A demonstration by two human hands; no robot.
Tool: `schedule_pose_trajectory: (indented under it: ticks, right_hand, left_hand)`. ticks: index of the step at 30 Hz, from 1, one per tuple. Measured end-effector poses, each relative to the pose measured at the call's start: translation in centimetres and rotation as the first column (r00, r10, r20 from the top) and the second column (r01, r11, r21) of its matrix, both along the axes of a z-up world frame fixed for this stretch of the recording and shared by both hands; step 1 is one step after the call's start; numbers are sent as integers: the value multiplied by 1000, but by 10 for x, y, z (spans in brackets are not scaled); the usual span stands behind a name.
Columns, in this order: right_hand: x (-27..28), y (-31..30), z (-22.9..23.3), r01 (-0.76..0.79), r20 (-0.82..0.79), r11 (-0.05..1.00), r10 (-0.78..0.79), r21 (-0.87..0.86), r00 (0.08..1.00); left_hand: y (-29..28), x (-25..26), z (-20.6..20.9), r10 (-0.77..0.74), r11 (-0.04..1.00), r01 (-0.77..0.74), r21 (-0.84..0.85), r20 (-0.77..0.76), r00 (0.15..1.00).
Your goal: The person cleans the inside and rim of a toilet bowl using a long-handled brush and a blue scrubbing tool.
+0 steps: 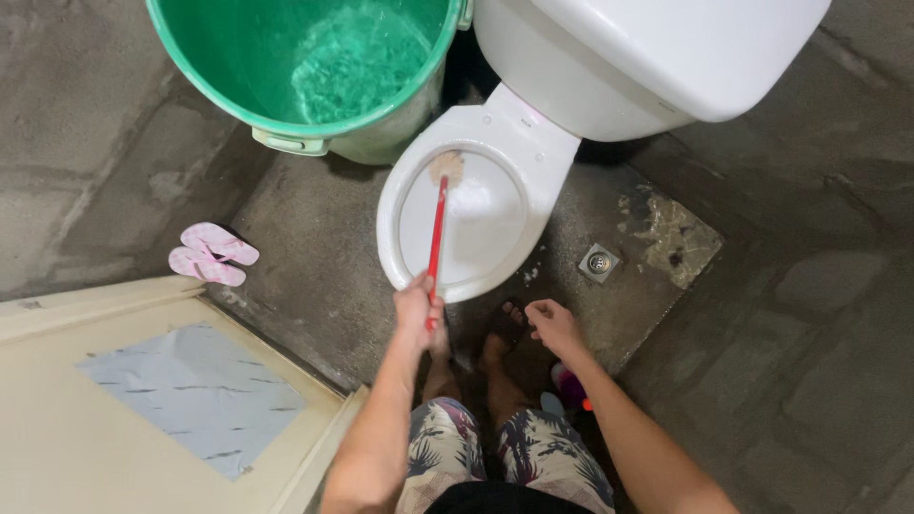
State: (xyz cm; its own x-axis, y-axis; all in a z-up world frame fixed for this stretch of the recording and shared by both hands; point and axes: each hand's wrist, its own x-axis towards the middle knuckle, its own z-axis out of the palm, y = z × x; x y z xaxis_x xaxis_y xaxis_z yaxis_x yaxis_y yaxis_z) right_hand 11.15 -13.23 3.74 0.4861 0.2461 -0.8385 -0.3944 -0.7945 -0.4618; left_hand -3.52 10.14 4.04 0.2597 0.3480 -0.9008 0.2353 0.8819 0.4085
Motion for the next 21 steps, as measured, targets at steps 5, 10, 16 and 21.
schedule_pose_trajectory:
  ticks: [5,10,16,21]
  right_hand:
    - [-3,-2,-3,51,17,998,-52,42,998]
    - [-11,-10,-9,43,20,999,-44,25,999]
    - [-27,-1,-11,58,37,998,-58,5,998]
    - [-32,6,-11,94,36,995,-96,37,995]
  left_hand:
    - [-18,21,13,35,987,-14,-159,131,991]
    - [-9,-12,7,-644,749,653,112,-112,757]
    - [36,-48,7,-809,169,964,206,-529,255]
    - [20,0,0,-742,427,810,401,-357,568]
